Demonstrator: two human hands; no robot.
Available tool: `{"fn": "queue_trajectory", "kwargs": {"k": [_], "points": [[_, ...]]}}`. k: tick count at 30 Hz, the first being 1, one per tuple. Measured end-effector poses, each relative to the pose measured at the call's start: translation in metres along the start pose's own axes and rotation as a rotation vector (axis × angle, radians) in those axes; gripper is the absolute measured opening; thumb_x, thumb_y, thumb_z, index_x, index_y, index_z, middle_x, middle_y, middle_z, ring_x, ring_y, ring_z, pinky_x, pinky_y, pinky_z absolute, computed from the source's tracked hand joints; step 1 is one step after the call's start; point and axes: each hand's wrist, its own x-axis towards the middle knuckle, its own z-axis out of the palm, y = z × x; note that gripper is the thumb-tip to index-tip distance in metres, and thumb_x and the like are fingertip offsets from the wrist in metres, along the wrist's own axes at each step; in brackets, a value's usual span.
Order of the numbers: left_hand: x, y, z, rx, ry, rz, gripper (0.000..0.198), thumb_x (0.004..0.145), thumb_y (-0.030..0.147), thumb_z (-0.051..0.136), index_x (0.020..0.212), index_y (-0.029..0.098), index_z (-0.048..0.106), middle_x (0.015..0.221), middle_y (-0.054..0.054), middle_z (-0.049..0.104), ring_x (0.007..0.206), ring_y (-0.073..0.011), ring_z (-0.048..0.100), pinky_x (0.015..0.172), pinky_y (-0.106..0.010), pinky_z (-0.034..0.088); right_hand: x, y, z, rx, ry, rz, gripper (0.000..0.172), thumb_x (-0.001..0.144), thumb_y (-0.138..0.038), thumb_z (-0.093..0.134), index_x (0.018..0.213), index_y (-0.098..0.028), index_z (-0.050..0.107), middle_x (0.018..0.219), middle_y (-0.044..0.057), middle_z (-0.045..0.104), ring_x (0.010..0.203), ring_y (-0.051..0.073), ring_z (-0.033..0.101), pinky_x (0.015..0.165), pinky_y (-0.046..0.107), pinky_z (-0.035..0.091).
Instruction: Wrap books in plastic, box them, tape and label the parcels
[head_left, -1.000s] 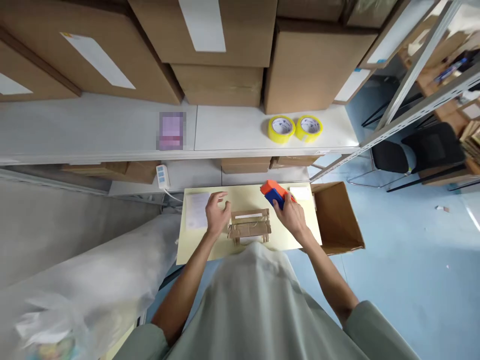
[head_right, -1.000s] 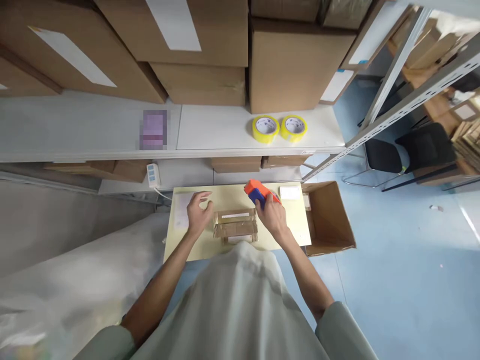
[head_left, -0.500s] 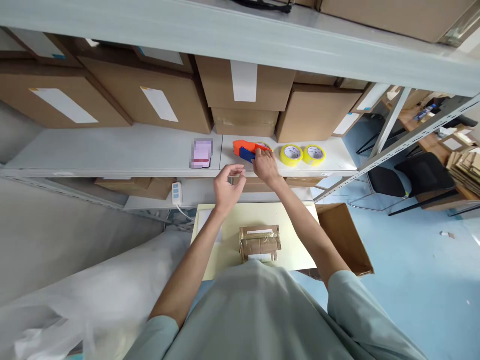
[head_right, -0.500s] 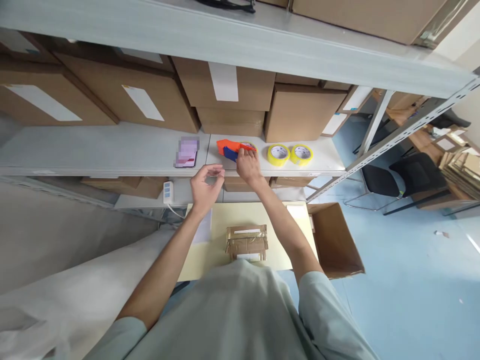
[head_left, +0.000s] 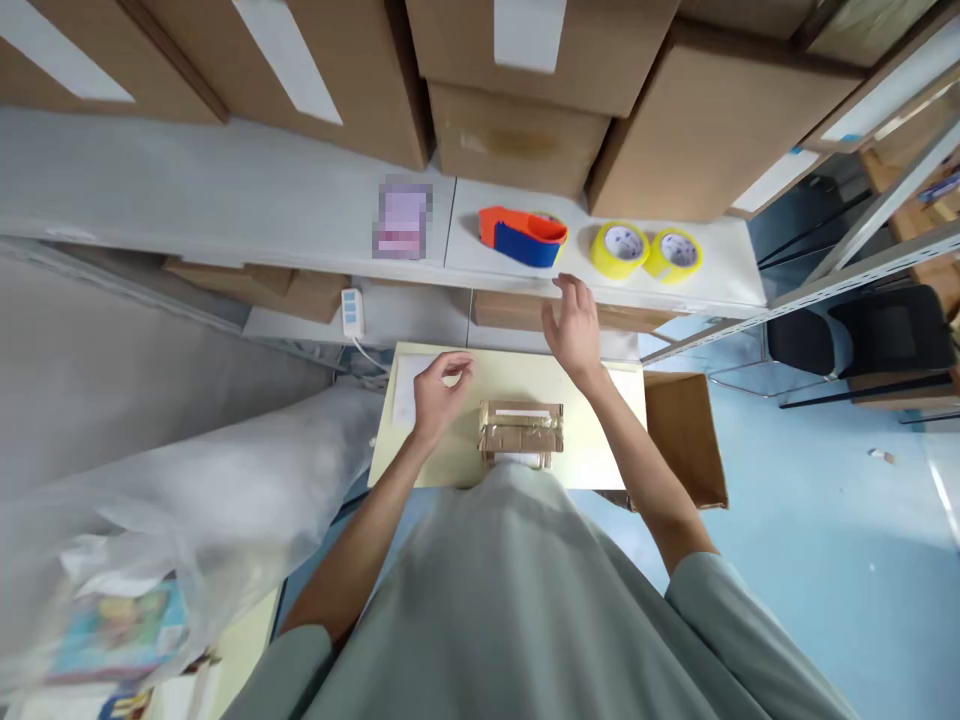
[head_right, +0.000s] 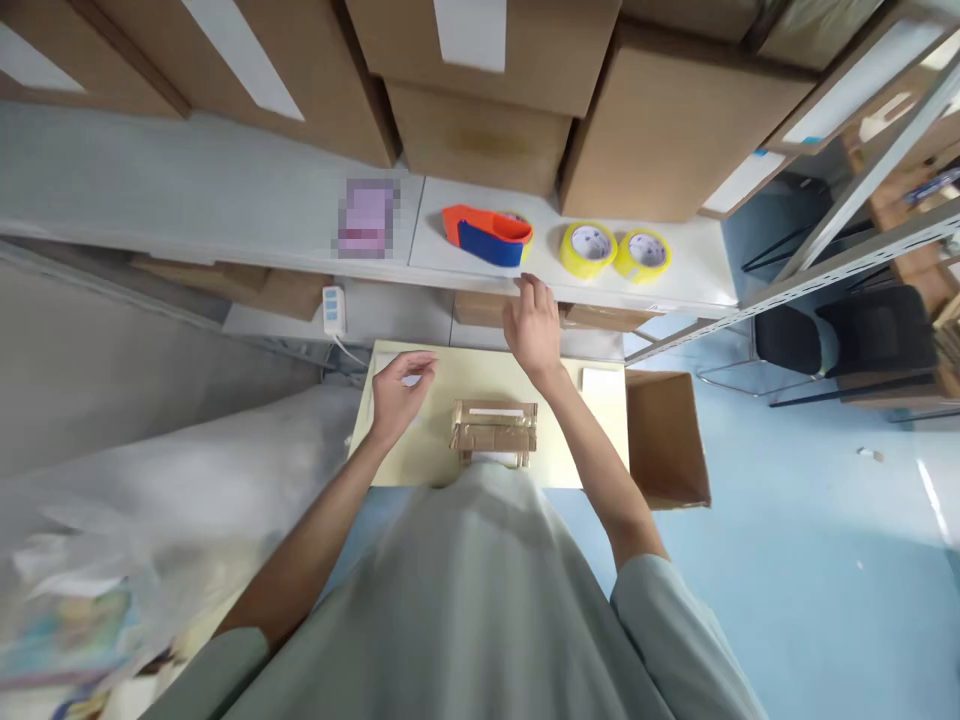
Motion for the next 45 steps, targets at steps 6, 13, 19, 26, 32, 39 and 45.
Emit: {"fn": "queue_trajectory", "kwargs": {"k": [6, 13, 19, 26, 32, 39, 45], "points": [[-0.08, -0.079, 0.007, 0.151, -0.263, -0.408, 0.016, 0.099, 0.028, 0.063, 0.106, 0.024, 0.077, 0.11, -0.009, 0.089, 0.108, -0.0265, 0.085, 0.1, -0.036, 0.064, -0.191, 0.045, 0.02, 0.161, -0.252, 0.361, 0.053, 0.117, -0.058, 0.049, 0.15, -0.018, 0.061, 0.145, 0.025, 0.07, 0.127, 0.038, 0.076, 0.104, 0.056, 0.066], [-0.104, -0.083, 0.055, 0.57, -0.348, -0.428, 0.043, 0.103, 0.059, 0.071, 0.077, 0.026, 0.063, 0.078, -0.009, 0.075, 0.086, -0.0304, 0.075, 0.077, -0.034, 0.046, -0.267, 0.053, 0.05, 0.182, -0.424, 0.646, 0.052, 0.111, -0.071, 0.061, 0.114, -0.02, 0.073, 0.115, 0.017, 0.076, 0.096, 0.031, 0.079, 0.089, 0.044, 0.065], [-0.104, -0.088, 0.061, 0.583, -0.303, -0.394, 0.045, 0.101, 0.054, 0.073, 0.071, 0.025, 0.057, 0.068, -0.004, 0.063, 0.073, -0.0235, 0.061, 0.071, -0.033, 0.035, -0.27, 0.059, 0.062, 0.247, -0.322, 0.671, 0.049, 0.114, -0.064, 0.061, 0.093, -0.022, 0.073, 0.105, 0.01, 0.069, 0.086, 0.024, 0.075, 0.086, 0.036, 0.06], [-0.101, -0.086, 0.051, 0.474, -0.333, -0.342, 0.041, 0.106, 0.038, 0.058, 0.069, 0.025, 0.046, 0.061, 0.002, 0.046, 0.064, -0.0169, 0.041, 0.069, -0.032, 0.031, -0.279, 0.073, 0.059, 0.35, -0.293, 0.583, 0.069, 0.119, -0.07, 0.038, 0.098, -0.021, 0.082, 0.1, 0.01, 0.068, 0.084, 0.023, 0.071, 0.084, 0.037, 0.061], [-0.094, -0.076, 0.04, 0.424, -0.414, -0.302, 0.032, 0.109, 0.031, 0.053, 0.077, 0.024, 0.053, 0.069, 0.0, 0.056, 0.069, -0.0177, 0.052, 0.07, -0.03, 0.039, -0.264, 0.073, 0.035, 0.43, -0.266, 0.561, 0.08, 0.111, -0.087, 0.04, 0.105, -0.021, 0.085, 0.106, 0.014, 0.075, 0.088, 0.026, 0.077, 0.087, 0.043, 0.069], [-0.08, -0.068, 0.028, 0.175, -0.27, -0.177, 0.02, 0.101, 0.034, 0.069, 0.114, 0.022, 0.079, 0.119, -0.008, 0.075, 0.099, -0.0218, 0.078, 0.094, -0.033, 0.065, -0.237, 0.066, -0.012, 0.54, -0.141, 0.55, 0.063, 0.106, -0.079, 0.065, 0.132, -0.026, 0.085, 0.129, 0.011, 0.075, 0.104, 0.026, 0.081, 0.101, 0.048, 0.073], [-0.1, -0.087, 0.043, 0.132, -0.295, -0.391, 0.027, 0.094, 0.029, 0.068, 0.116, 0.021, 0.082, 0.124, -0.011, 0.083, 0.11, -0.0262, 0.082, 0.107, -0.039, 0.064, -0.255, 0.077, 0.009, 0.59, -0.265, 0.667, 0.07, 0.103, -0.084, 0.061, 0.117, -0.019, 0.084, 0.132, 0.017, 0.076, 0.113, 0.029, 0.081, 0.102, 0.047, 0.072]]}}
